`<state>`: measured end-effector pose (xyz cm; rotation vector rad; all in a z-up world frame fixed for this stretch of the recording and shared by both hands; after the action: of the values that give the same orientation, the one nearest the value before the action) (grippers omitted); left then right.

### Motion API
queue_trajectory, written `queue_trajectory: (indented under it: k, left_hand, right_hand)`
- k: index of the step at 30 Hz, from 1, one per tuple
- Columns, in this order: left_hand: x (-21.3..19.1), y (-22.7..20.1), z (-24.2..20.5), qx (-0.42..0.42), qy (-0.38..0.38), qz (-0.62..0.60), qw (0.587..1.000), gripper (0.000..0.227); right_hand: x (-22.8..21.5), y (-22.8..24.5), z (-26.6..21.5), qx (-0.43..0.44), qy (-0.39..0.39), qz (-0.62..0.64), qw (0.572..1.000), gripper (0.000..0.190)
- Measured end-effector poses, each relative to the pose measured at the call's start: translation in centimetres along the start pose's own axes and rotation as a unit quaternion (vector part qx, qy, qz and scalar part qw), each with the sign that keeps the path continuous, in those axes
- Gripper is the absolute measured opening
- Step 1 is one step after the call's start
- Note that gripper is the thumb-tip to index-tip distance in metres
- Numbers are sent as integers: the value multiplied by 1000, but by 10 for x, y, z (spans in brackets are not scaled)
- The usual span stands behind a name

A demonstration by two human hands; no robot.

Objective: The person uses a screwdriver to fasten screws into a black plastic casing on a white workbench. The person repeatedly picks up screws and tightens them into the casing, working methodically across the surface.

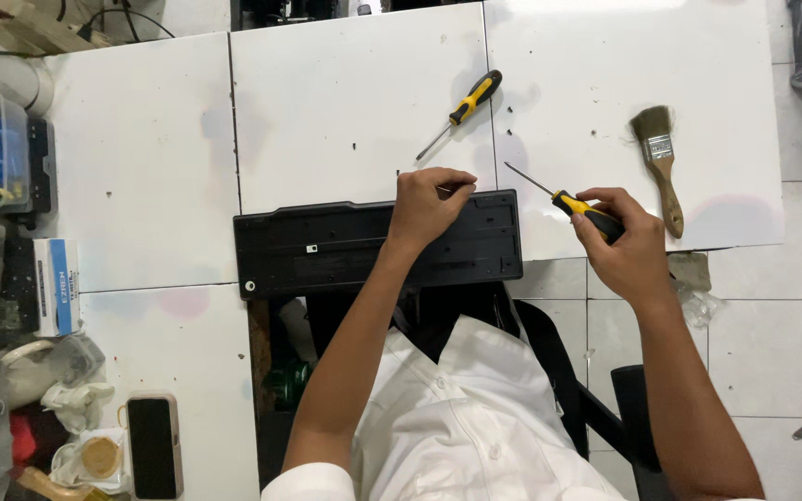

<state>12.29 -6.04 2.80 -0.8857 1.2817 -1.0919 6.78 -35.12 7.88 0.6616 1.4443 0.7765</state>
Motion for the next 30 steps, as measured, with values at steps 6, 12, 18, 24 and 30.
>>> queue_trajectory:
  k: [6, 12, 18, 24, 30]
  left_hand:
    - [18, -1, -5, -132, -3, -253, 958, 21]
    - [68, 13, -38, -148, -6, -465, 873, 21]
    - [104, 23, -72, -216, 5, -629, 747, 12]
    - [114, 28, -83, -250, 14, -654, 714, 10]
    - [114, 37, -94, -287, 24, -654, 700, 12]
  right_hand:
    - [17, -2, -8, 74, 62, 345, 934, 54]
    - [58, -5, -13, 39, 26, 396, 917, 44]
    - [55, 42, -13, -114, -5, 205, 972, 11]
    - [50, 55, -16, -170, -36, 156, 972, 16]
    - [46, 64, -16, -205, 7, 92, 974, 19]
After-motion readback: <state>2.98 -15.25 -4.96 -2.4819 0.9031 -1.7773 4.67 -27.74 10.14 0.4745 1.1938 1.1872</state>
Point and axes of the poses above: each hand's wrist, its own z-axis towards the middle knuckle, its own x-axis out of the palm, y = z × x, the point moved 5 cm from there along z, towards the middle knuckle, and after that the axes turned 3 degrees about -z, right-handed, at the moved point
